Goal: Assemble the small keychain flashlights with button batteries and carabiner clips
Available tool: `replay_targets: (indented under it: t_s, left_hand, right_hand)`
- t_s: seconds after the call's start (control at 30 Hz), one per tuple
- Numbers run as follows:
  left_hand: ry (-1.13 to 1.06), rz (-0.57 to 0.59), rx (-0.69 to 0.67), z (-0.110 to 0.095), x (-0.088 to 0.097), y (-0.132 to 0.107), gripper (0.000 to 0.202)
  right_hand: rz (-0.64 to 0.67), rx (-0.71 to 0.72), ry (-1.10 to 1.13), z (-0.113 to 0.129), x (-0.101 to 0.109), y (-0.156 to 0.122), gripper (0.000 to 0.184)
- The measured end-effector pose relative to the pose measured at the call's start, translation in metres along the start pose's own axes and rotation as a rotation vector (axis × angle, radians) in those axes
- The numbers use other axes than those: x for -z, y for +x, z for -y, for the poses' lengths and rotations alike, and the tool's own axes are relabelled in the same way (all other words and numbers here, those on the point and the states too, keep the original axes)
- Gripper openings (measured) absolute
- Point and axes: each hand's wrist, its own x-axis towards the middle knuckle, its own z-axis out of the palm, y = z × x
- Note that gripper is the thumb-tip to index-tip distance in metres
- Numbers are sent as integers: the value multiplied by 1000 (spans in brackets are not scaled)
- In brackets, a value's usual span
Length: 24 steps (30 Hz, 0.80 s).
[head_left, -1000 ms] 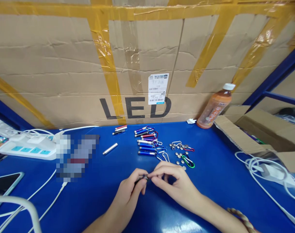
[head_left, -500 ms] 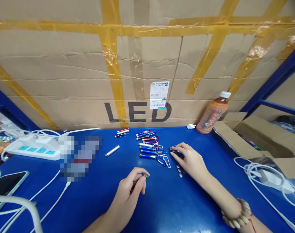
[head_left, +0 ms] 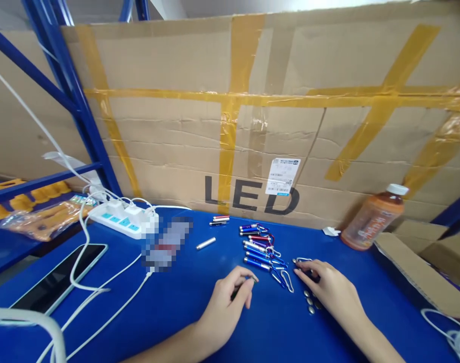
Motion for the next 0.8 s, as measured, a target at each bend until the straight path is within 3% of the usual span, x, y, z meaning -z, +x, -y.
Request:
replay_targets:
  t_s: [0.17,0.43,0.57,0.8]
  left_hand:
    - [-31,-5,9,0,-1,0,25]
    - [-12,84,24,1,-6,-7,25]
    - [-30,137,45,0,-5,-7,23]
    - [-43,82,34,-3,-2,-5,23]
  right_hand:
    - [-58,-11,137,2,-3,1,29]
    - [-176,78,460,17,-1,7,38]
    - [-192,46,505,18,3,7,36]
    - [-201,-66,569,16,-5,4,34]
